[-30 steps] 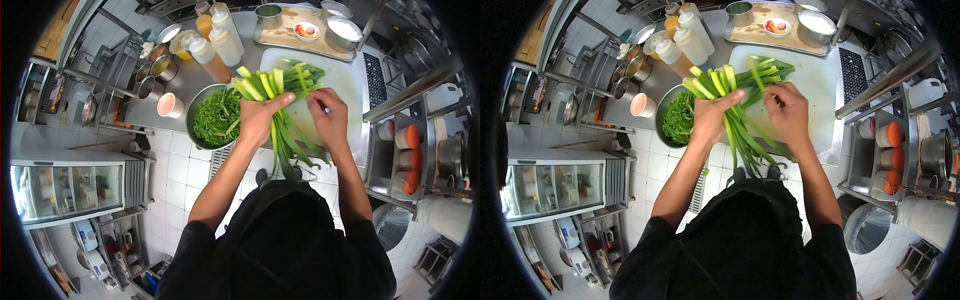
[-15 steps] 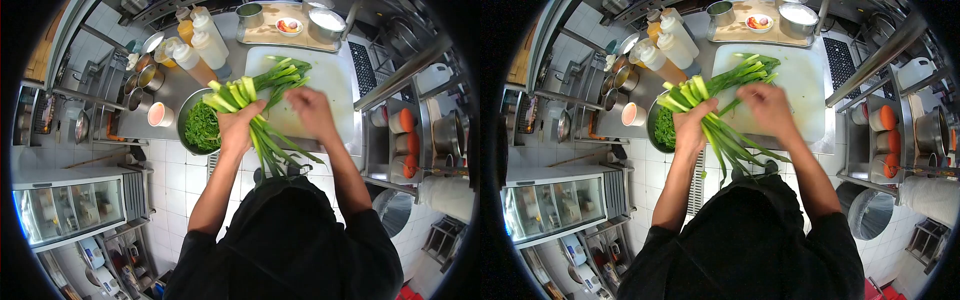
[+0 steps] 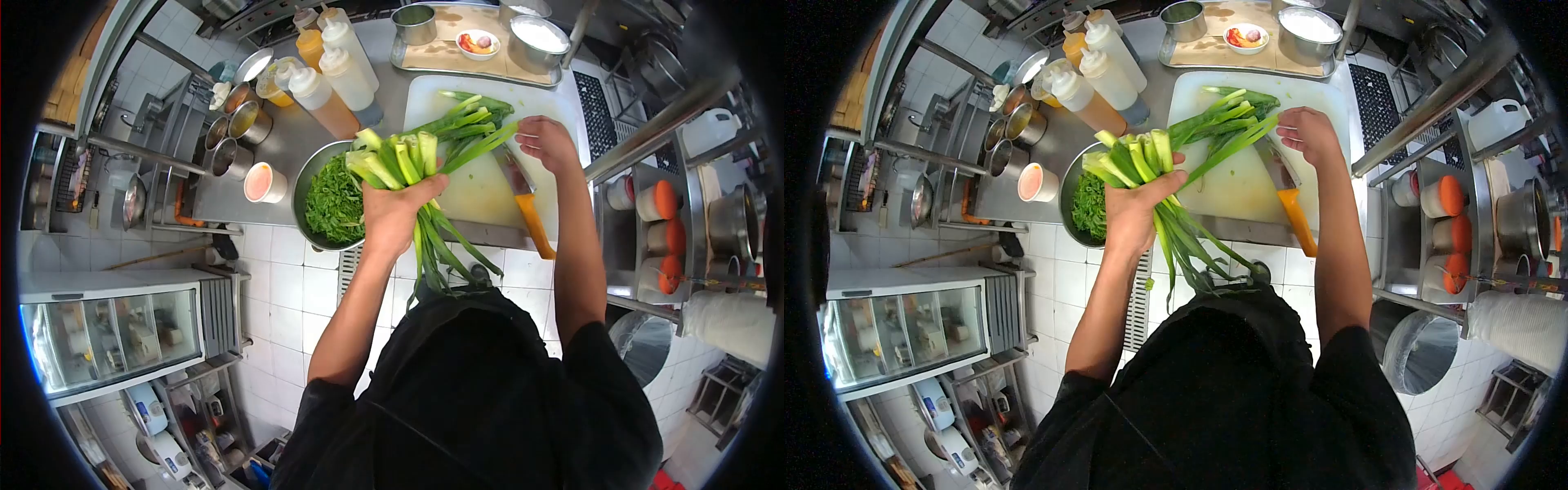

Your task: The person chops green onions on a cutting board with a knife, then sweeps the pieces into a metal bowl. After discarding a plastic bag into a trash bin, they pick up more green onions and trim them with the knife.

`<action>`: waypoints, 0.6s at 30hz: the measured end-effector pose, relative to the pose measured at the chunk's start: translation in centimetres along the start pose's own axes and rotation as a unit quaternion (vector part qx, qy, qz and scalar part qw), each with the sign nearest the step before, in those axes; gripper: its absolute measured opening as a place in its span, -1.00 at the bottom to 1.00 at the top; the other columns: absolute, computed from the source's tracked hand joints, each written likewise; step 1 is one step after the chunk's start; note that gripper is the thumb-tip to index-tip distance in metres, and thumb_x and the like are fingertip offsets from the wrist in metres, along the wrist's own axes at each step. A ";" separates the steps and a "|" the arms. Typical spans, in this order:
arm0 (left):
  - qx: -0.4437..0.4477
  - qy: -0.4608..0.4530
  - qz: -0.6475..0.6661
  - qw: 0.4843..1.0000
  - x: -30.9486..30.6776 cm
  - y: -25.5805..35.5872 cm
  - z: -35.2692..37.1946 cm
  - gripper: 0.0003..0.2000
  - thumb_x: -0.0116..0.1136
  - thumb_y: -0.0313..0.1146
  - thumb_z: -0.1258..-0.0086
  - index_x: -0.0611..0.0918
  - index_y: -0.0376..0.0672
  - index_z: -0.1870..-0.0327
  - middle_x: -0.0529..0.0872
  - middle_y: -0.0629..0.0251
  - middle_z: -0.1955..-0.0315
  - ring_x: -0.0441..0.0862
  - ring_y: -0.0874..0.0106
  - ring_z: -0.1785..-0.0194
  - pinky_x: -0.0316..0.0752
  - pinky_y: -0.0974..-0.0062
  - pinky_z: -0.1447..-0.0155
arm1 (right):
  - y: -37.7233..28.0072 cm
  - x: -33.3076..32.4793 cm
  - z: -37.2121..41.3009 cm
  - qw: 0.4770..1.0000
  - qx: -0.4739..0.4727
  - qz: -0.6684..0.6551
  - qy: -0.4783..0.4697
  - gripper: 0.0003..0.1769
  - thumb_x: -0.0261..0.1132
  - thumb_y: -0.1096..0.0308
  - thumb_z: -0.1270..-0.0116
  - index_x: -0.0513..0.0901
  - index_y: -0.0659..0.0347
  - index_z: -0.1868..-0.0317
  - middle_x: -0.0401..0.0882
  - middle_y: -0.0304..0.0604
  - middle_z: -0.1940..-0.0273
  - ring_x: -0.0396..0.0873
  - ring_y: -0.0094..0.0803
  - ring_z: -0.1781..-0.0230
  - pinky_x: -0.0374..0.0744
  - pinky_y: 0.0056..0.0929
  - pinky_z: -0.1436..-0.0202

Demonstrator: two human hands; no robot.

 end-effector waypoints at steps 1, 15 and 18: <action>-0.001 -0.011 -0.032 0.999 0.3 -0.2 -0.1 -0.73 0.44 -0.63 -0.18 0.66 -0.29 0.10 0.74 0.34 0.25 0.67 0.54 0.24 0.57 0.52 0.16 | -1.6 0.6 2.9 0.998 -0.037 -0.050 0.012 -0.89 0.41 0.43 -0.29 0.64 0.25 0.33 0.61 -0.27 0.43 0.56 -0.50 0.46 0.52 -0.52 0.36; 0.004 0.016 -0.023 1.000 0.8 1.6 1.5 -0.74 0.44 -0.64 -0.19 0.66 -0.29 0.11 0.72 0.37 0.25 0.64 0.54 0.26 0.57 0.53 0.15 | -4.7 -0.5 -3.3 0.854 -0.288 0.423 0.096 -0.62 0.45 0.13 -0.25 0.81 0.33 0.15 0.77 0.03 0.39 0.76 -0.22 0.32 0.69 -0.29 0.12; -0.001 0.017 -0.036 0.999 0.2 1.9 2.4 -0.72 0.44 -0.64 -0.19 0.67 -0.29 0.09 0.72 0.36 0.22 0.65 0.54 0.22 0.57 0.53 0.12 | -3.7 -0.2 -8.3 0.858 -0.105 0.496 0.080 -0.52 0.47 -0.01 -0.16 0.78 0.35 0.37 0.76 0.07 0.41 0.77 -0.10 0.32 0.70 -0.21 0.09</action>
Point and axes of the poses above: each hand's wrist, its own z-axis away from the middle knuckle, its own x-axis out of the palm, y = z × x, the point moved 7 cm from there along -z, towards the middle knuckle
